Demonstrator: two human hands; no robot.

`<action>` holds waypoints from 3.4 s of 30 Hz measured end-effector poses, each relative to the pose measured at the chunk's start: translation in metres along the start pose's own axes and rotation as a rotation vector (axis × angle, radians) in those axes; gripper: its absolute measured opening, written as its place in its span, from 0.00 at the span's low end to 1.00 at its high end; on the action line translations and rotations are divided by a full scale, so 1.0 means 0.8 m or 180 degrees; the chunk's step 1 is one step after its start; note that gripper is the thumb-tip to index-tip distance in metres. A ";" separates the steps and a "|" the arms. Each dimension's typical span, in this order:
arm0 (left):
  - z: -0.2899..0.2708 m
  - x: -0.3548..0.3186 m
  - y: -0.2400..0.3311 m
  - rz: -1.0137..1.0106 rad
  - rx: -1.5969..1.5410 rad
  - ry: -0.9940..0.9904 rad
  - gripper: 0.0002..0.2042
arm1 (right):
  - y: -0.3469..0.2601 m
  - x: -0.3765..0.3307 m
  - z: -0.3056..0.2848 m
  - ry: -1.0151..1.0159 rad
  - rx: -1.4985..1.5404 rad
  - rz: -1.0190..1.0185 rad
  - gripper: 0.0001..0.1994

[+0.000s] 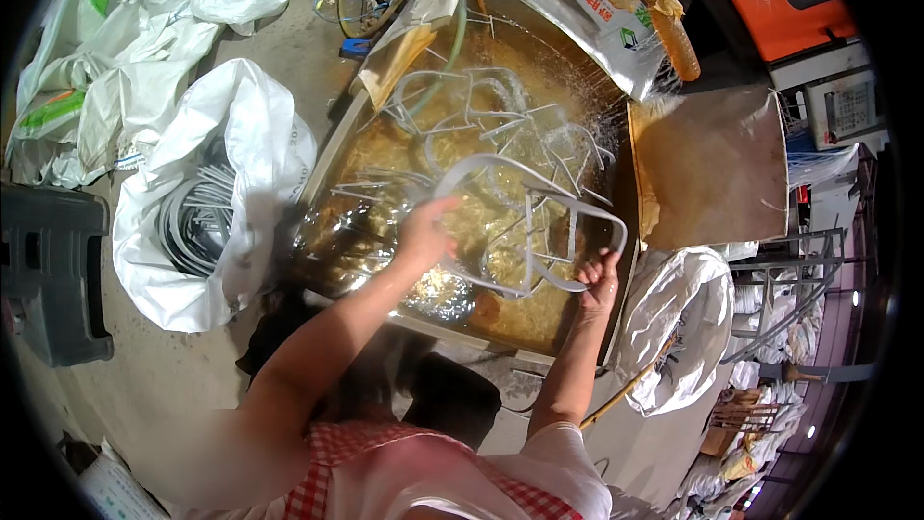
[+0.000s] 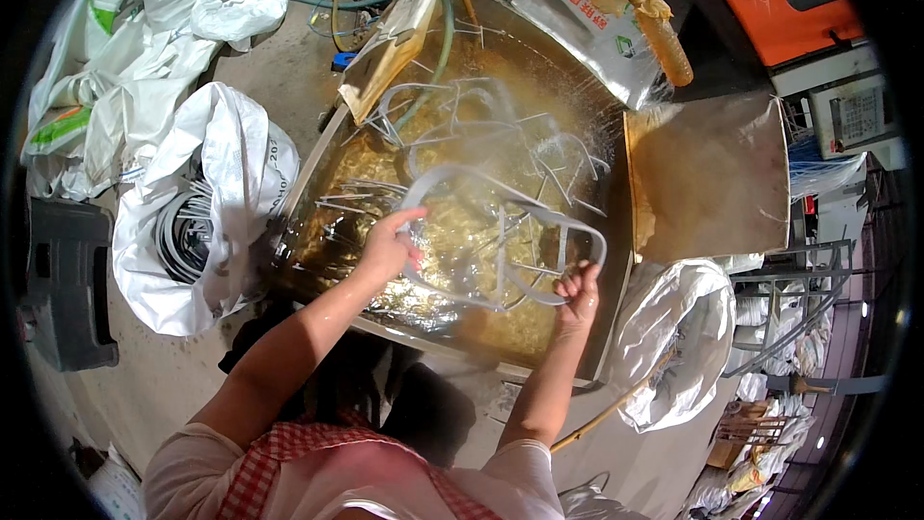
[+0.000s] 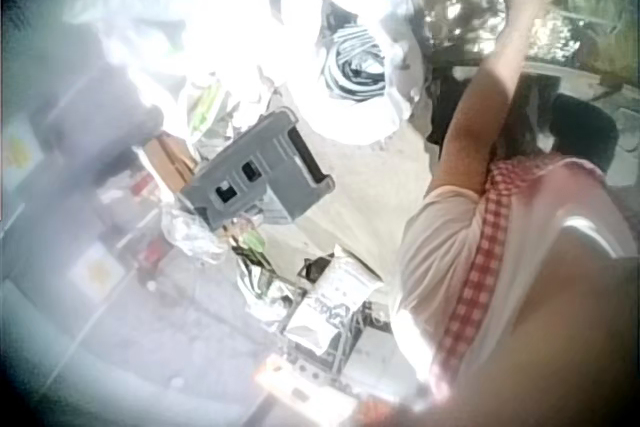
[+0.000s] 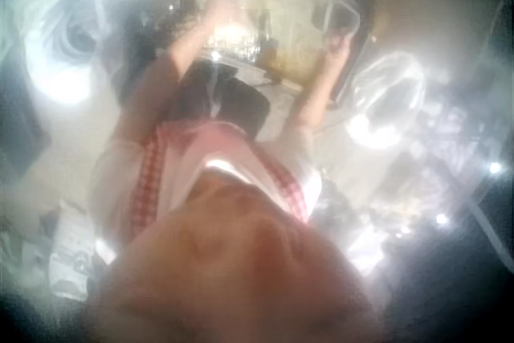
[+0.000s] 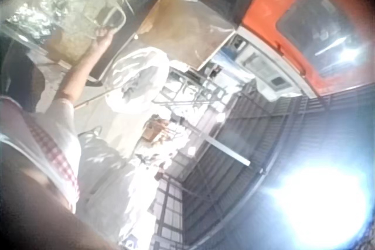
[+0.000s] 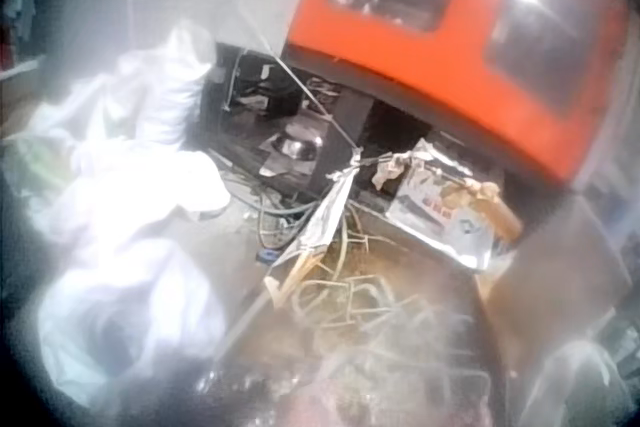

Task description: The person cleans plastic parts by dipping them in a water tank, rubbing them by hand, and then placing the cleaned parts into a white bag.

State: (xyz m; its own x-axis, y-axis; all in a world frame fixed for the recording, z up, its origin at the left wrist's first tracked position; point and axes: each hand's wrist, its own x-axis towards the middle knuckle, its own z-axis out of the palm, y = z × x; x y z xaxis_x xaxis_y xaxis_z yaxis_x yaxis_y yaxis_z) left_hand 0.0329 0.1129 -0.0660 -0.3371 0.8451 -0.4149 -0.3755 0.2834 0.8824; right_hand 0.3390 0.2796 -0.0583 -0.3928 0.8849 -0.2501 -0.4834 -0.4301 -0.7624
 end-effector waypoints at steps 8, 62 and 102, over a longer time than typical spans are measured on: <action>0.018 -0.016 0.012 -0.1164 -0.2555 0.0294 0.16 | 0.031 0.009 0.007 -0.0211 0.1256 -0.0365 0.16; -0.045 -0.060 0.066 -0.0589 -0.1255 -0.2657 0.07 | 0.092 -0.011 0.133 -0.0511 -0.0938 0.0612 0.18; -0.017 0.050 -0.095 0.0190 0.2307 -0.1021 0.34 | 0.302 -0.011 -0.020 -0.0864 -0.4841 0.0804 0.15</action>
State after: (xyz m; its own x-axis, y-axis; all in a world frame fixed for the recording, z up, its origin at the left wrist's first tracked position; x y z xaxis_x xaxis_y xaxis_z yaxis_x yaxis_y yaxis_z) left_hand 0.0358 0.1191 -0.1527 -0.0325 0.9262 -0.3756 0.3280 0.3648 0.8714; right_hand 0.2384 0.1709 -0.2496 -0.5437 0.6908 -0.4766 0.7622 0.1687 -0.6249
